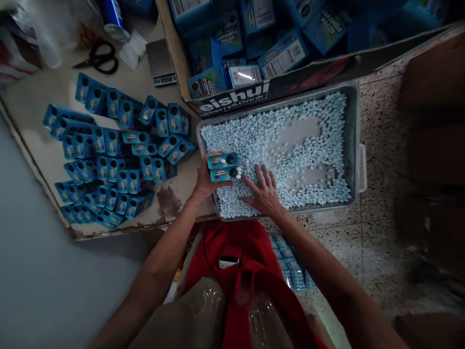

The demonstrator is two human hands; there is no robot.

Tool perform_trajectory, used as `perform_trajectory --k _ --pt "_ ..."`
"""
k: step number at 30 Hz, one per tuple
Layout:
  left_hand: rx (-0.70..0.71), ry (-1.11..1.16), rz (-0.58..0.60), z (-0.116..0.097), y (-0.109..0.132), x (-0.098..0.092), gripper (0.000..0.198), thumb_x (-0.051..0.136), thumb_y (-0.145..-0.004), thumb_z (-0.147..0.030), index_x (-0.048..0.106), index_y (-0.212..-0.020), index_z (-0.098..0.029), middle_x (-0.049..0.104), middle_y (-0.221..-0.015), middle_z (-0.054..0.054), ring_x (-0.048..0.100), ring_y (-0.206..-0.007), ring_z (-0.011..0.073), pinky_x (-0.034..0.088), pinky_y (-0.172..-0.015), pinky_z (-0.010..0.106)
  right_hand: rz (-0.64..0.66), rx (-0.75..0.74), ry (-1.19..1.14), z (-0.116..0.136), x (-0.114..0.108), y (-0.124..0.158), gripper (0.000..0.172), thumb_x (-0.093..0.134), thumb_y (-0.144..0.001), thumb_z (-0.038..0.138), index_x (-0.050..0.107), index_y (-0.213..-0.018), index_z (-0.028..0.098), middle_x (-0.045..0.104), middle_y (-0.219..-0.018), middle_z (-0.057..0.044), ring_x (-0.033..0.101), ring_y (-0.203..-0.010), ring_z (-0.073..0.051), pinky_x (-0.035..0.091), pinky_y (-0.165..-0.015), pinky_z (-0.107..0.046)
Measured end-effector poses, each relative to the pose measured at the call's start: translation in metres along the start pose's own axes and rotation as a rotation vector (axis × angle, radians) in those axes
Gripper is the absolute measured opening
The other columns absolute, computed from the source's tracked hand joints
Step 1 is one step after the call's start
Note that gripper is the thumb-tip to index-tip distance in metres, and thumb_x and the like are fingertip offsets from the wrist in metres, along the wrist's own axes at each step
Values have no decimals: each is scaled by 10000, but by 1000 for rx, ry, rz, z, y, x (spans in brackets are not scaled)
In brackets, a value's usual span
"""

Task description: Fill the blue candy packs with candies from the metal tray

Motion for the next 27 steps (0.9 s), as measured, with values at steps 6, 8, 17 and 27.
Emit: perform_trajectory --k 6,8,17,27 --pt "15 -44 55 -12 6 5 955 984 -563 -677 533 -1325 -319 694 -1325 97 722 -1197 348 629 -961 525 -88 159 -91 -29 -9 -66 395 747 -895 524 758 -1167 239 678 -1350 -167 620 -1251 -366 514 -1085 -545" --pt "73 -225 64 -23 7 5 882 985 -591 -645 581 -1293 -296 693 -1311 97 695 -1223 349 583 -1034 524 -237 331 -312 -35 -20 -83 398 755 -844 566 747 -1023 211 720 -1141 -138 659 -1085 -315 557 -976 -477" --pt "73 -631 -14 -40 7 21 864 1045 -531 -482 621 -1245 -244 702 -1185 90 667 -1116 357 529 -976 464 -484 341 -1492 58 -68 -71 362 583 -876 603 558 -773 257 636 -920 -44 662 -875 -216 565 -829 -392" --pt "-31 -358 129 -35 2 20 933 1062 -474 -500 613 -1249 -242 731 -1118 59 718 -1040 313 586 -910 425 -582 185 -998 69 -69 -66 504 311 -1024 603 662 -894 265 667 -1364 -62 609 -1385 -253 437 -1214 -513"
Point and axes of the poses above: each hand's wrist, its own y-axis away from the middle knuckle, its own x-axis out of the palm, z = x × y, the point moved 1 cm from there along -y, towards the middle knuckle
